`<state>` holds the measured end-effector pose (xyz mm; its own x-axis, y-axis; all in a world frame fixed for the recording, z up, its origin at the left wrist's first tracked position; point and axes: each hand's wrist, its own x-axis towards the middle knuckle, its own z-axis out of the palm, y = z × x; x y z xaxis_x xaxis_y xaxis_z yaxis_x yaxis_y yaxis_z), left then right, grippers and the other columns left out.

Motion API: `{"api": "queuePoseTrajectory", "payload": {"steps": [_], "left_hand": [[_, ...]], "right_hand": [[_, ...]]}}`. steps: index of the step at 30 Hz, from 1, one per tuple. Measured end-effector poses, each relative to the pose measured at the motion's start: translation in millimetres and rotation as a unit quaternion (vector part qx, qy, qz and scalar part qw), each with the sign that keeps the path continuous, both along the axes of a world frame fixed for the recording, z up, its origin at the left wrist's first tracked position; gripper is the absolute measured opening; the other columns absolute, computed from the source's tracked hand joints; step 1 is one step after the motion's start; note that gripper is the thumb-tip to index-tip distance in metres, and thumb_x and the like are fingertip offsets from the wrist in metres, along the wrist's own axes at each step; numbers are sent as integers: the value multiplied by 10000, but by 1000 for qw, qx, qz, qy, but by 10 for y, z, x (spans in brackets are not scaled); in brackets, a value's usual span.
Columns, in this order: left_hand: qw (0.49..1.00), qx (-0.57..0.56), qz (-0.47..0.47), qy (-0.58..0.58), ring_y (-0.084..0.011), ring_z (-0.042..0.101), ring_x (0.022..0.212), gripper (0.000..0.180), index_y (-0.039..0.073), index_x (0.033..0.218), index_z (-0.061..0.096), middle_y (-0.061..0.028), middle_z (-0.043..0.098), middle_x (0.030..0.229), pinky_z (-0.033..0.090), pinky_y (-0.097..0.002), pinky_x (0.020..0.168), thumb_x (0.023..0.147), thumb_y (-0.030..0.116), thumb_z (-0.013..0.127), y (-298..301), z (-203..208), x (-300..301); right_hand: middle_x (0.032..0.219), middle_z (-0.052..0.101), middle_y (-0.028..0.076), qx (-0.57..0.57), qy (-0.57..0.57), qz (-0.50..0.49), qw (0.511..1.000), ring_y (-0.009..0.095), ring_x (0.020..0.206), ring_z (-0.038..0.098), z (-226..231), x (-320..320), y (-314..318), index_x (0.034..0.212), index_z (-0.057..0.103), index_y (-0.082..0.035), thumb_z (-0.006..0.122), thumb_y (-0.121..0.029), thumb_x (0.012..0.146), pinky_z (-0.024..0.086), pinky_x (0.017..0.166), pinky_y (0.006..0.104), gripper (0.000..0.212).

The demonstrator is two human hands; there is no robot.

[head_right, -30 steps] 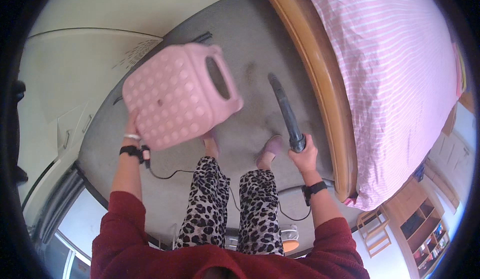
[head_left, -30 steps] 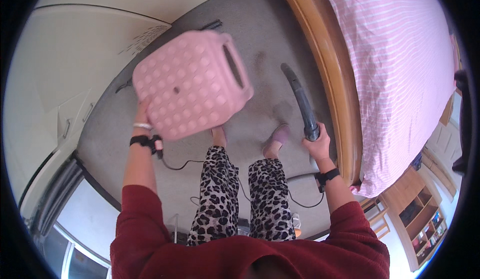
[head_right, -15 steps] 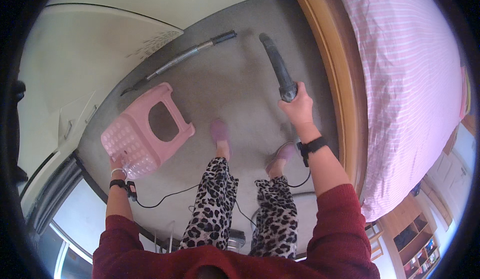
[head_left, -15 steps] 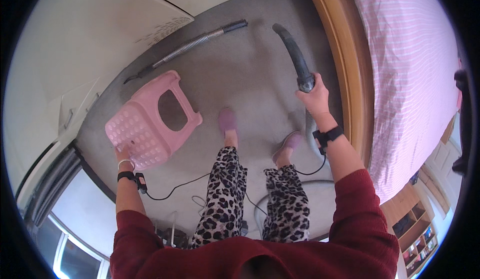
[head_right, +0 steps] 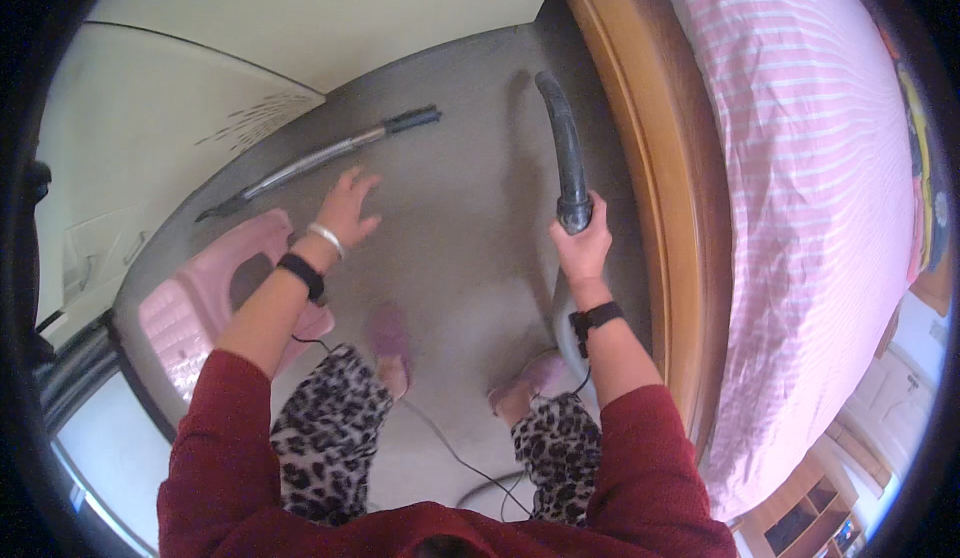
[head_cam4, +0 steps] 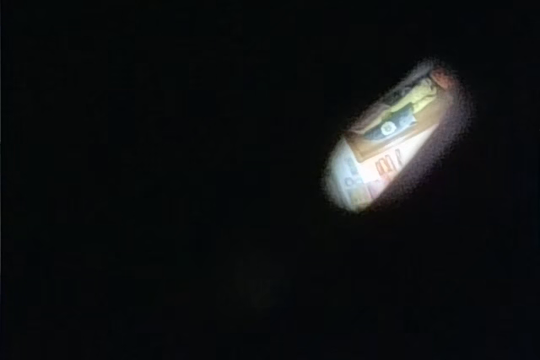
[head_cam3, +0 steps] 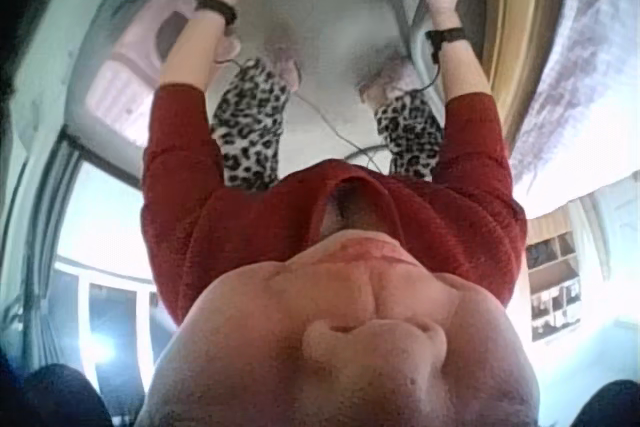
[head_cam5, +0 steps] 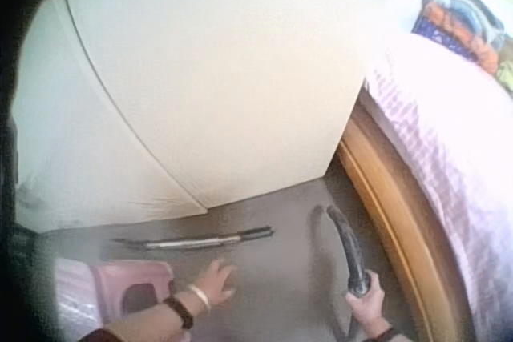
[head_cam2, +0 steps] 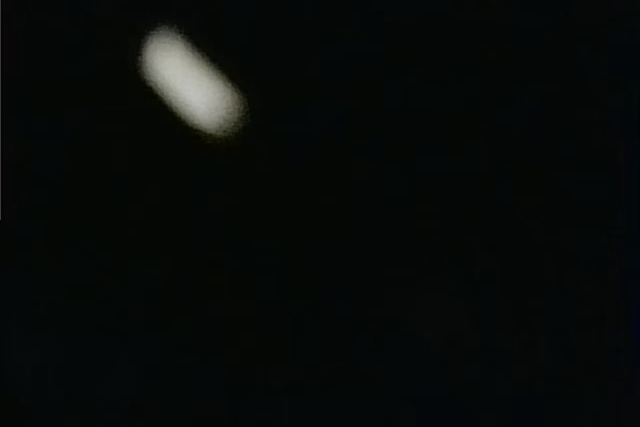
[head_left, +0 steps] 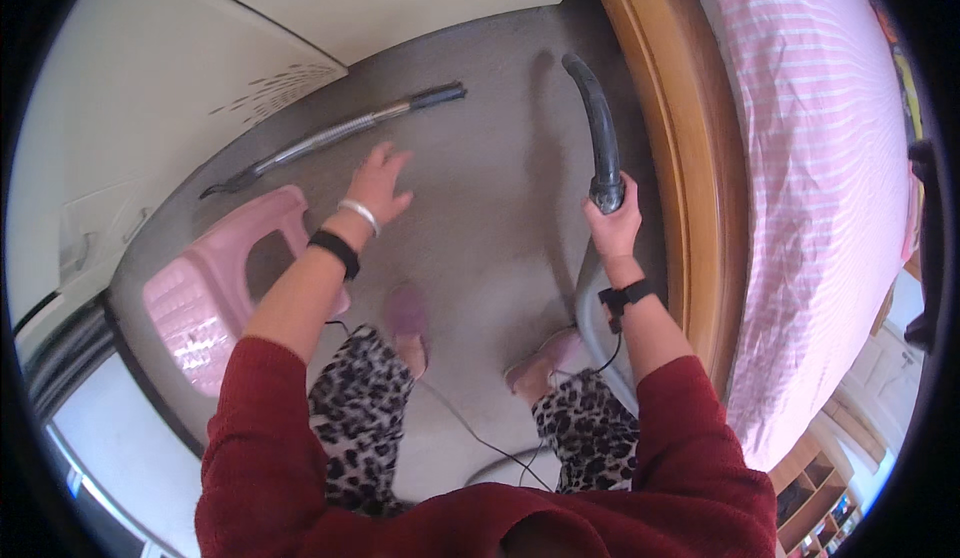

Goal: The person vacuums a carpeted floor using a vacuum cleaner hose with a nozzle attachment. They move the nozzle back and forth across the carpet, focusing on areas near a wooden bed frame and a pink plastic stool.

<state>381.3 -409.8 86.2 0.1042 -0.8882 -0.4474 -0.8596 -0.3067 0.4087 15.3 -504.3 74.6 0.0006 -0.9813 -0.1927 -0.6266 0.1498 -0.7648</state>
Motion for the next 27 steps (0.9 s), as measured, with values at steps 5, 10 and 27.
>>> {"api": "queuePoseTrajectory", "payload": {"steps": [5,10,27], "left_hand": [[996,-77,-15,-43,-390,332,1352,632,89,1338,477,-180,337,1458,324,-463,1100,771,240,714,-740,-980,-139],[970,-201,-88,-109,-366,171,1438,633,80,1358,463,-149,276,1517,279,-486,1121,797,272,686,-778,-1652,-473],[960,-214,-161,-85,-251,371,1367,543,77,1361,443,-112,423,1440,267,-450,1133,844,149,593,-812,-1926,-402]], "right_hand": [[940,648,110,-52,-18,-61,997,210,841,634,-639,68,-187,1240,497,-48,789,-225,727,502,820,339,616],[954,655,144,-134,-6,-14,991,229,857,634,-1292,65,-709,1260,491,-40,797,-265,752,501,825,355,634],[1070,621,330,-73,-26,19,997,422,1034,620,-1579,924,-2544,1143,526,109,764,-409,753,487,896,445,691]]}}
